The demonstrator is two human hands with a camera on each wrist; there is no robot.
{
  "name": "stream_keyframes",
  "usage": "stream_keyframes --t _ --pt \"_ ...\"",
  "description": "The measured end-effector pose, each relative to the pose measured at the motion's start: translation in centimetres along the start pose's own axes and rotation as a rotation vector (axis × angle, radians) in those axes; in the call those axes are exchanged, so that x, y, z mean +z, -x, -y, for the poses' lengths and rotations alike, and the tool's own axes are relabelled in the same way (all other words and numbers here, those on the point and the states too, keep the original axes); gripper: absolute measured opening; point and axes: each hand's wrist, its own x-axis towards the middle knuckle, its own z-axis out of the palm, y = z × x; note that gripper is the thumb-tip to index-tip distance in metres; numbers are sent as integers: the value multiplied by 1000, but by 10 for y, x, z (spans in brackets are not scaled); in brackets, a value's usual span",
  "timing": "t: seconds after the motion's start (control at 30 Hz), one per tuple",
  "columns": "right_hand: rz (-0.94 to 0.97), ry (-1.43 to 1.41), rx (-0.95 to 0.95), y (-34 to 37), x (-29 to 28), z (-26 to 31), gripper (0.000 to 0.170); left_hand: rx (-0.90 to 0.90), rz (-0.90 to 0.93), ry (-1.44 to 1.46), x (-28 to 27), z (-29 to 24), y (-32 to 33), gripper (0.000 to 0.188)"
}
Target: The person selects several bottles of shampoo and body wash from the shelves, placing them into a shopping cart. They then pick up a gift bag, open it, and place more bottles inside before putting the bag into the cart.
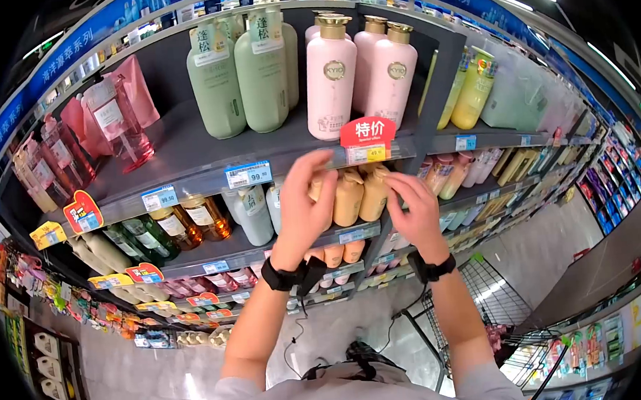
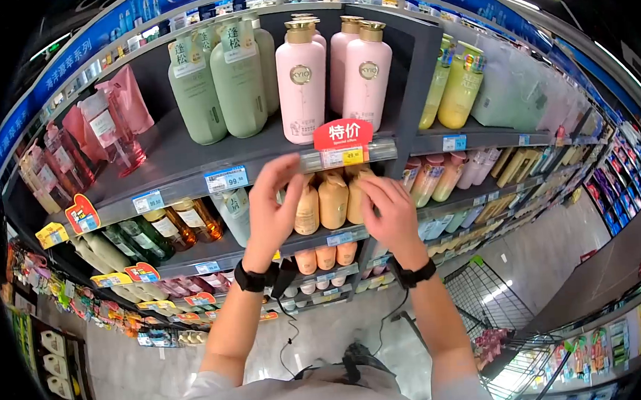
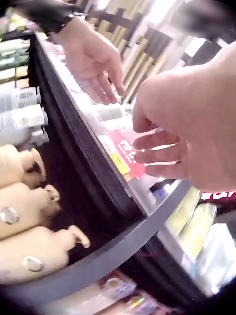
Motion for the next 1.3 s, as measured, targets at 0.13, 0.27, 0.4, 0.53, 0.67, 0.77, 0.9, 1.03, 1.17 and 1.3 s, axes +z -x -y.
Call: stream_keyframes --t 0.13,0.27,0.4,0.53,0.67,0.77,0.9,1.03,1.17,1.3 --pt "-67 -30 -164 -63 13 5 25 118 -123 -101 -3 1 -41 32" --pt "-134 -319 -42 -111 25 7 34 93 -153 -93 2 0 -82 44" --pt "-123 -450 98 -145 45 -5 39 43 -168 -230 5 17 -116 55" --pt "-209 -710 203 -154 57 -2 41 -80 -67 105 8 13 -126 55" --pt "-131 -765 265 -156 54 5 49 -46 -145 77 10 4 -115 51" --pt "-166 -937 231 -154 47 17 48 44 -204 53 10 -11 -103 50" --pt "-283 -976 152 -146 37 44 49 164 -276 61 8 -42 -86 52" --pt "-366 -952 140 -127 20 72 50 174 -282 211 6 -72 -60 50" --pt "-361 -913 211 -94 16 88 51 -7 -217 402 1 -73 -25 49" --pt "-358 -884 310 -57 13 90 50 -180 -155 485 7 -57 1 45"
